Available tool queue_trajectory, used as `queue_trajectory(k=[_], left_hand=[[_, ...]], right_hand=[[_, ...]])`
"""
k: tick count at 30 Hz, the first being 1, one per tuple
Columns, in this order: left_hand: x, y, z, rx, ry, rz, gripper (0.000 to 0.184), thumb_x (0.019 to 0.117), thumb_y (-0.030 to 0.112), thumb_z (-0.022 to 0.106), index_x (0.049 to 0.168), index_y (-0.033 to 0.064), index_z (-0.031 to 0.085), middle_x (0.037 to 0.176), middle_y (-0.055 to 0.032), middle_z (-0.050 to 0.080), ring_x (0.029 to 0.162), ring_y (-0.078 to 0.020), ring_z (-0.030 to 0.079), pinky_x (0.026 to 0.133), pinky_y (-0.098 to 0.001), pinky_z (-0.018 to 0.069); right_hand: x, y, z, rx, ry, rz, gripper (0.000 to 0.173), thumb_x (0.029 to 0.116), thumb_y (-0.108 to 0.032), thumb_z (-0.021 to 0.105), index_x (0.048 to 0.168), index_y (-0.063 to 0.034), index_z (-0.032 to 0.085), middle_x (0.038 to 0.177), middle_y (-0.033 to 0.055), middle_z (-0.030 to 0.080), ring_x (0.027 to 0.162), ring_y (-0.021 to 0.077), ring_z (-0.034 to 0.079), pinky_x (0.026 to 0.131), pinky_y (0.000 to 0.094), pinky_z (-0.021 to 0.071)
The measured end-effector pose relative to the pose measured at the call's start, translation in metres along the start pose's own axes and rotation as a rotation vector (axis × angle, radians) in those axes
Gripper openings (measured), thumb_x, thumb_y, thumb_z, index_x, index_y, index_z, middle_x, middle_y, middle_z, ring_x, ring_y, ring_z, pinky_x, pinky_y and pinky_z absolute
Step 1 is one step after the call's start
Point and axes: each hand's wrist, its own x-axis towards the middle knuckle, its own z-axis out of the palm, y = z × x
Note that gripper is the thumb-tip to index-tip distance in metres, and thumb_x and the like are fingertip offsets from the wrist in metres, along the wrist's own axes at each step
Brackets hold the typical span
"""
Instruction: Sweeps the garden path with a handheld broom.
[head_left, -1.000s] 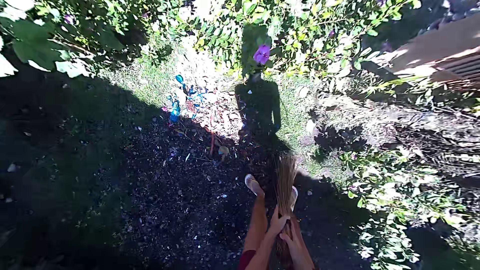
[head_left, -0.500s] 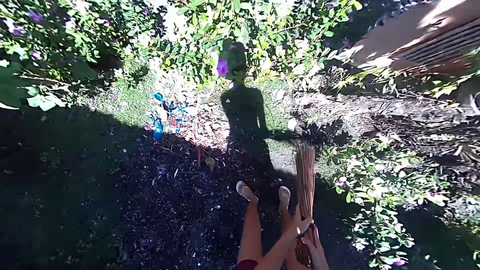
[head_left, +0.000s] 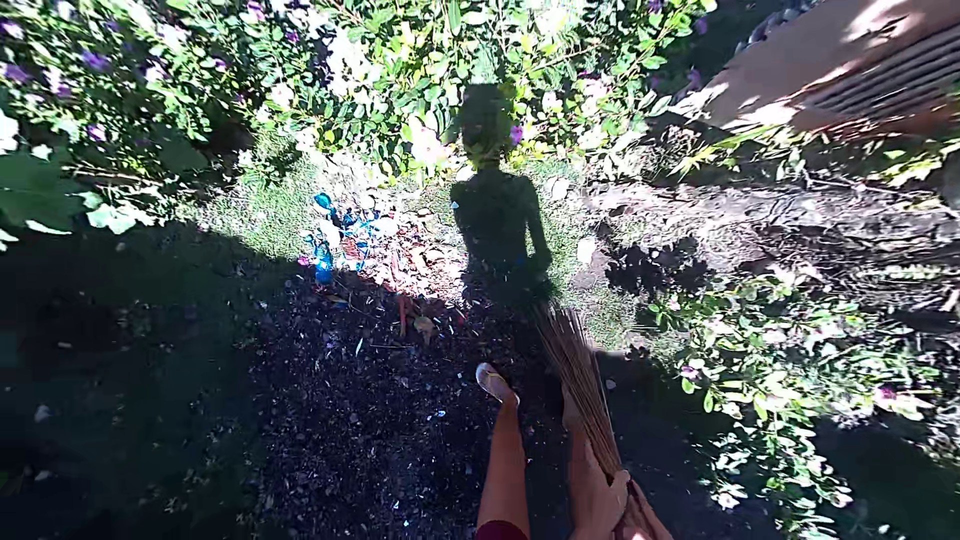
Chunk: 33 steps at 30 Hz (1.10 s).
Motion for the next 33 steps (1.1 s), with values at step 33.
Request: queue_trajectory(k=[33], left_hand=[[0.04,0.098,-0.131,0.158,0.006,0.082,0.075,0.0999,0.014,0.062,0.159,-0.0049,0.021,0.154,-0.0321,0.041,0.14,-0.0402,0.046,0.117,-0.0487,0.0359]], right_hand=[[0.063,-0.047,0.12,0.225,0.115,-0.237,0.09,0.0837,-0.014,0.057,0.162,-0.003,0.014,0.163,0.0259,0.025,0.144,0.0302,0.039,0.114,0.0453,0.0384]])
